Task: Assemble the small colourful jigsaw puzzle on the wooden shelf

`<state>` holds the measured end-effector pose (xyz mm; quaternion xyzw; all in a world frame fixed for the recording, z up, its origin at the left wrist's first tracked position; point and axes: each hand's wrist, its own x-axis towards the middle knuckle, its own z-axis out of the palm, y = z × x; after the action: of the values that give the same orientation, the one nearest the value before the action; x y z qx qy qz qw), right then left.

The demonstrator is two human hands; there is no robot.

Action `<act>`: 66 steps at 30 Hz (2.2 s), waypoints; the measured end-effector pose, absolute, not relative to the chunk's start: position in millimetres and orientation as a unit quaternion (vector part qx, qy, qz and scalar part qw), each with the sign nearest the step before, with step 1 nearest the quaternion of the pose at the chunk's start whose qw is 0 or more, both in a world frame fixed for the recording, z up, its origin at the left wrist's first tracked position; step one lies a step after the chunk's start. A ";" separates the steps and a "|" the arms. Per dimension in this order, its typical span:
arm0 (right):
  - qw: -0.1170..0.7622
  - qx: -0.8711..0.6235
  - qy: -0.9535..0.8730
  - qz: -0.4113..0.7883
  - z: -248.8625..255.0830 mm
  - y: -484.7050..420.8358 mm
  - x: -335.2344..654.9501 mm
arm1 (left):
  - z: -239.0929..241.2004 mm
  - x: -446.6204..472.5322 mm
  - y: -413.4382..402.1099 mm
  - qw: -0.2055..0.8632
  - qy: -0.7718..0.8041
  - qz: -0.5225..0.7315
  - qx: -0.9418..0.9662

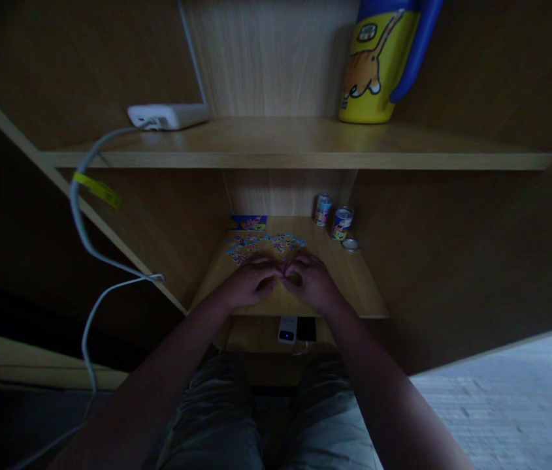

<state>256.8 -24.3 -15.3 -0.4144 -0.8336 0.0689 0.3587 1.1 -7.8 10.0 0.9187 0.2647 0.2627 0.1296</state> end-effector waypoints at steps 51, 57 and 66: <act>0.376 -0.383 -0.835 0.118 -20.5 -19.9 260.4 | 1.5 0.9 -3.4 0.107 0.246 0.287 0.920; 0.377 -0.387 -0.832 0.124 -17.8 -21.4 259.3 | 1.2 1.1 -2.3 0.108 0.230 0.296 0.921; 0.387 -0.394 -0.828 0.098 -18.0 -22.9 257.7 | 2.2 1.2 -2.8 0.118 0.241 0.292 0.918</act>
<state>257.7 -22.9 -18.0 -0.3942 -0.8279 0.0976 0.3870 1.2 -2.8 2.2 0.9181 0.2408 0.2916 0.1185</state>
